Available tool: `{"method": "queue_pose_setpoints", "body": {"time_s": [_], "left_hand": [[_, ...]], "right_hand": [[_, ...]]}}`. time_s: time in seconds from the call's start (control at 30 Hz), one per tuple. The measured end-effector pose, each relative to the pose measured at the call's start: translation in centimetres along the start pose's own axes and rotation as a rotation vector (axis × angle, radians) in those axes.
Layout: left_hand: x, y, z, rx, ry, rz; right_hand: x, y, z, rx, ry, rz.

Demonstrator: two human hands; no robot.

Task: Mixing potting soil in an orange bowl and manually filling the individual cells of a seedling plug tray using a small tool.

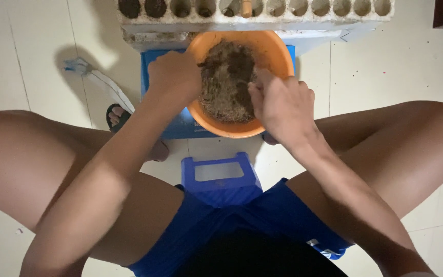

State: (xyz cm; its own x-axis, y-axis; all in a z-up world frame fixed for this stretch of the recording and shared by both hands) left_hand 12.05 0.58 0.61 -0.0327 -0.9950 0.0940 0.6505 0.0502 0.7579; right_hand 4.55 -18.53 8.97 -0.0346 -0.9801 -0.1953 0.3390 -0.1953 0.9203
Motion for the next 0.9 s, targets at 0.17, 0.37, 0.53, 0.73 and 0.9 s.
{"method": "queue_pose_setpoints", "body": {"time_s": [0.17, 0.37, 0.53, 0.73, 0.9], "left_hand": [[-0.3, 2.2, 3.1, 0.084, -0.067, -0.023], [1.1, 5.3, 8.9, 0.183, -0.249, 0.007], [1.7, 0.4, 6.9, 0.408, -0.43, -0.25], [3.3, -0.9, 5.5, 0.717, -0.466, -0.354], [0.2, 2.5, 6.9, 0.336, -0.37, -0.246]], "right_hand": [[0.6, 1.6, 1.4, 0.12, 0.146, -0.035], [0.6, -0.1, 0.5, -0.038, 0.149, -0.181], [2.1, -2.6, -2.2, -0.03, 0.129, -0.066], [4.7, -2.2, -3.5, 0.055, 0.307, 0.133], [6.1, 3.7, -0.7, 0.077, 0.389, 0.021]]}}
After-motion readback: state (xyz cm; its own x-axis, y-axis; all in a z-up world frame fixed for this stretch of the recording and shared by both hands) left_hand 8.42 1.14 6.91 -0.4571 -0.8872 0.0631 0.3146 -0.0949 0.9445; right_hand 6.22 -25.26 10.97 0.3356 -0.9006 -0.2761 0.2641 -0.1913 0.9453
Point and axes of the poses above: each hand's wrist, its own z-axis away from the middle knuckle, its own y-axis out of the back of the hand, x = y × z, the point moved 5 cm from there along -z, towards the middle knuckle, and after that the axes turned 2 degrees about -x, right-handed, at the moved point
